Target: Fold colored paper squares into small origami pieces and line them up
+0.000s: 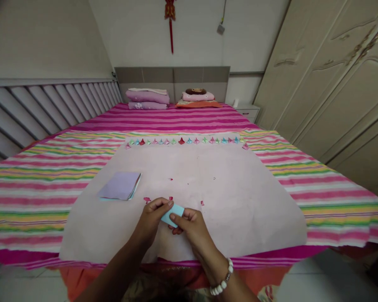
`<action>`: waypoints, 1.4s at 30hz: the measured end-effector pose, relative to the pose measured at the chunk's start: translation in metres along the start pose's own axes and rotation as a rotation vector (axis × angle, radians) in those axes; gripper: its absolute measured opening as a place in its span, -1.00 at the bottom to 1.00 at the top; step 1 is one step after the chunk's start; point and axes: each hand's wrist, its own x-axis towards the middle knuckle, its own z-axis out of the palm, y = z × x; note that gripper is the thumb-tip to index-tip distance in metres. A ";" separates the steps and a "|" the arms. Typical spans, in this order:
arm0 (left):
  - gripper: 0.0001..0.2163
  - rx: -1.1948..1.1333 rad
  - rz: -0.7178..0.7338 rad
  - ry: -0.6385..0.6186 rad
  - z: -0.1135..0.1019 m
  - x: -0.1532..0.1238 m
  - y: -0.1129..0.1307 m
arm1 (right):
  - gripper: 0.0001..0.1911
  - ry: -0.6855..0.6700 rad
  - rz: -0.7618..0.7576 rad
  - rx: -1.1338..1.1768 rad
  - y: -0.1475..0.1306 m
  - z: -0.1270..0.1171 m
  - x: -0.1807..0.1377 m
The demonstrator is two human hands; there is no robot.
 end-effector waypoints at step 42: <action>-0.47 -0.024 -0.129 0.026 -0.012 -0.010 -0.002 | -0.88 0.186 -0.205 0.021 -0.009 -0.025 0.004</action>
